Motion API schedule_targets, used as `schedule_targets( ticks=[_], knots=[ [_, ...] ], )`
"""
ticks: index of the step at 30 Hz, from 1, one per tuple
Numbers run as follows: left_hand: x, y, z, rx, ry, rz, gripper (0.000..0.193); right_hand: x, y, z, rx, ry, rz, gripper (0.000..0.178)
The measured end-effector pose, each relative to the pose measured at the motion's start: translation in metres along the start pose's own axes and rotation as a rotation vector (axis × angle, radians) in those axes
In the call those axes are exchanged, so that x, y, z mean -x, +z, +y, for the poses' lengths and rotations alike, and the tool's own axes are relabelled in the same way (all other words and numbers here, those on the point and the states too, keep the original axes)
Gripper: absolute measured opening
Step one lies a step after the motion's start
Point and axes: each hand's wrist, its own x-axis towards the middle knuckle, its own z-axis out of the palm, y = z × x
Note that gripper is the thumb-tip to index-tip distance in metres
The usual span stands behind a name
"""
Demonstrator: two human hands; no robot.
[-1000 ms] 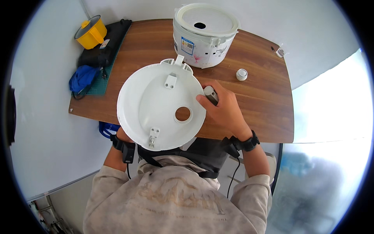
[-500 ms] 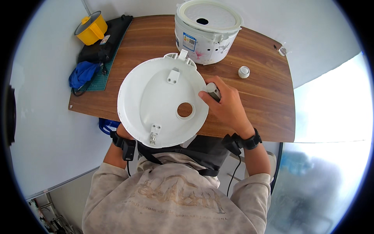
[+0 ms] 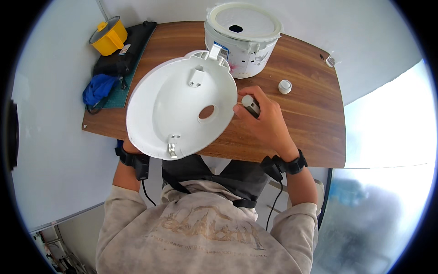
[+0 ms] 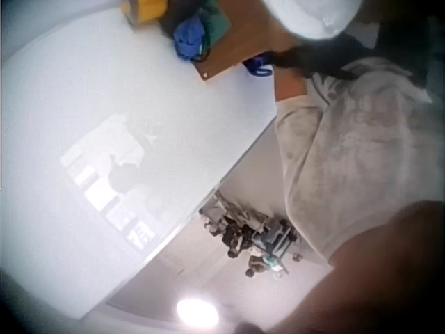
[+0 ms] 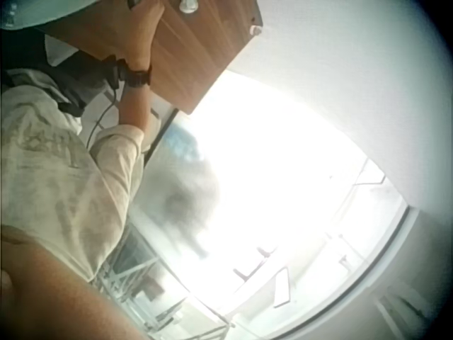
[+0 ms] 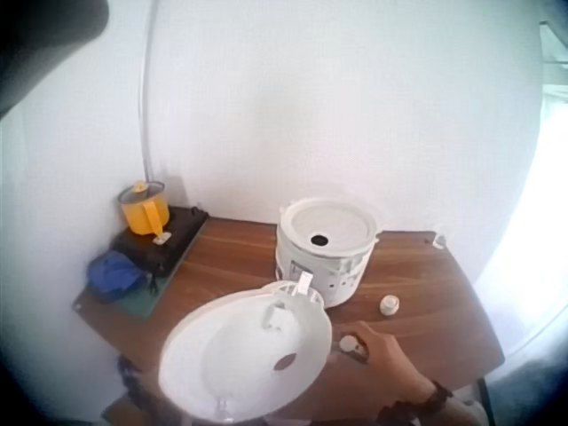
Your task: The person assembles a white rice cooker by attaching a small white cap, securing a perforated metal plate with screws, and placing the lid on the main body. They then handle a yellow pot, removing its glass lid and using a screwdriver on the pot's base.
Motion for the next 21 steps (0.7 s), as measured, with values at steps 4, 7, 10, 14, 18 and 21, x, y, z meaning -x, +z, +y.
schedule_targets(
  ticks=[4, 7, 10, 14, 18, 21],
  knots=[
    [-0.028, 0.024, 0.048, -0.129, 0.118, 0.001, 0.047, 0.003, -0.011, 0.006, 0.015, 0.041, -0.003, 0.035],
    [-0.051, 0.05, 0.086, -0.403, 0.222, 0.083, 0.047, 0.006, -0.017, 0.016, 0.022, 0.019, -0.015, 0.036],
    [-0.089, 0.053, 0.112, -0.785, 0.253, 0.23, 0.045, 0.008, -0.023, 0.025, 0.039, 0.01, -0.005, 0.034],
    [-0.14, 0.038, 0.14, -1.09, 0.386, 0.194, 0.042, 0.008, -0.032, 0.02, 0.055, 0.045, -0.025, 0.032],
    [-0.197, 0.063, 0.148, -1.289, 0.409, 0.123, 0.039, 0.008, -0.041, 0.027, 0.023, 0.051, 0.007, 0.03],
    [-0.24, 0.065, 0.143, -1.313, 0.391, 0.044, 0.039, 0.009, -0.044, 0.029, 0.014, 0.082, -0.02, 0.028]
  ],
)
